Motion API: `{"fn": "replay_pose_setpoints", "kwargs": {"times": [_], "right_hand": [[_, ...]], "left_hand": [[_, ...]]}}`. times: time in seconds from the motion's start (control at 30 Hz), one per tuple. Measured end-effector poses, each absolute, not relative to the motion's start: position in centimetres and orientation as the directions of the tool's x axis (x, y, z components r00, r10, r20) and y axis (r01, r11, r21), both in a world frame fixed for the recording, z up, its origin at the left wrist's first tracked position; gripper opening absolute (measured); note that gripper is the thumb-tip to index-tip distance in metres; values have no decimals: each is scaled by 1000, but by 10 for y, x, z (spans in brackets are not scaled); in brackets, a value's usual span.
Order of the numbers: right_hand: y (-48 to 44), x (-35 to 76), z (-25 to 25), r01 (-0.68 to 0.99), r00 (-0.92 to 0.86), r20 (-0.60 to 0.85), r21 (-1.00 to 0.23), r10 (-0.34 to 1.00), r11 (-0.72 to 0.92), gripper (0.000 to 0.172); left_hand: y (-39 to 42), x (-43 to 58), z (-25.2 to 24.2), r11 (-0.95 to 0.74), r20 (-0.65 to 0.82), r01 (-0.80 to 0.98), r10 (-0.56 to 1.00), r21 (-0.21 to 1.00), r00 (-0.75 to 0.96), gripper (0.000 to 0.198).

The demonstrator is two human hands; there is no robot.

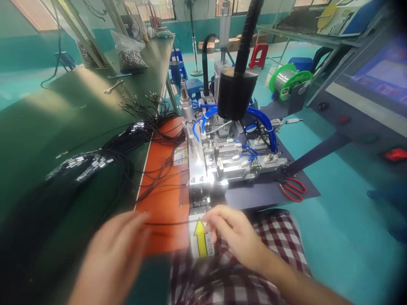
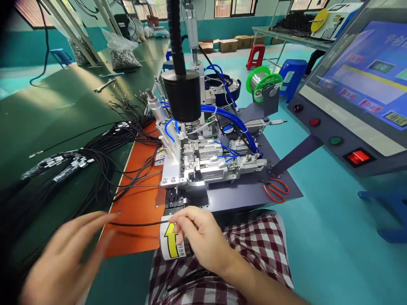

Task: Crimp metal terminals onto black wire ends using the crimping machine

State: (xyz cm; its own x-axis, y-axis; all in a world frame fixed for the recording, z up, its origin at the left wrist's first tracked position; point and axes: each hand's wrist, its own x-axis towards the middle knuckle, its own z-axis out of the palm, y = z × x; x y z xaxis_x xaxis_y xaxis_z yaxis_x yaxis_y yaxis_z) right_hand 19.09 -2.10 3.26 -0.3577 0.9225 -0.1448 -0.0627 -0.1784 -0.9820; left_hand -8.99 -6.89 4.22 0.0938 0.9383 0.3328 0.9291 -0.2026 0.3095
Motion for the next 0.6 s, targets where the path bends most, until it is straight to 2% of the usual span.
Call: {"fn": "replay_pose_setpoints", "kwargs": {"times": [0.03,0.07,0.13,0.17,0.23,0.37,0.5,0.6], "right_hand": [[-24,189,32,-77,-384,-136,-981,913,-178,19],[-27,189,32,-90,-402,-133,-979,906,-183,17],[-29,192,33,-100,-408,-148,-974,901,-205,27],[-28,196,34,-89,-399,-167,-971,901,-220,34],[-26,205,35,-37,-354,-213,-970,911,-241,37],[-26,210,35,57,-242,-238,-971,941,-231,20],[-24,200,37,56,-177,-160,-987,971,-152,9],[-17,195,38,-5,-194,-209,-977,958,-214,11]], "left_hand": [[-63,-61,49,-315,328,875,924,368,195,40],[-57,-35,55,-376,262,802,923,464,281,47],[-44,1,62,-298,69,667,935,682,347,39],[-39,10,63,-237,0,633,937,737,351,32],[-30,13,60,-174,-52,602,939,779,339,23],[-25,4,52,-152,-63,588,942,794,328,22],[-25,7,53,-146,-68,567,939,811,338,20],[-21,12,55,-80,-116,517,934,852,337,19]]}}
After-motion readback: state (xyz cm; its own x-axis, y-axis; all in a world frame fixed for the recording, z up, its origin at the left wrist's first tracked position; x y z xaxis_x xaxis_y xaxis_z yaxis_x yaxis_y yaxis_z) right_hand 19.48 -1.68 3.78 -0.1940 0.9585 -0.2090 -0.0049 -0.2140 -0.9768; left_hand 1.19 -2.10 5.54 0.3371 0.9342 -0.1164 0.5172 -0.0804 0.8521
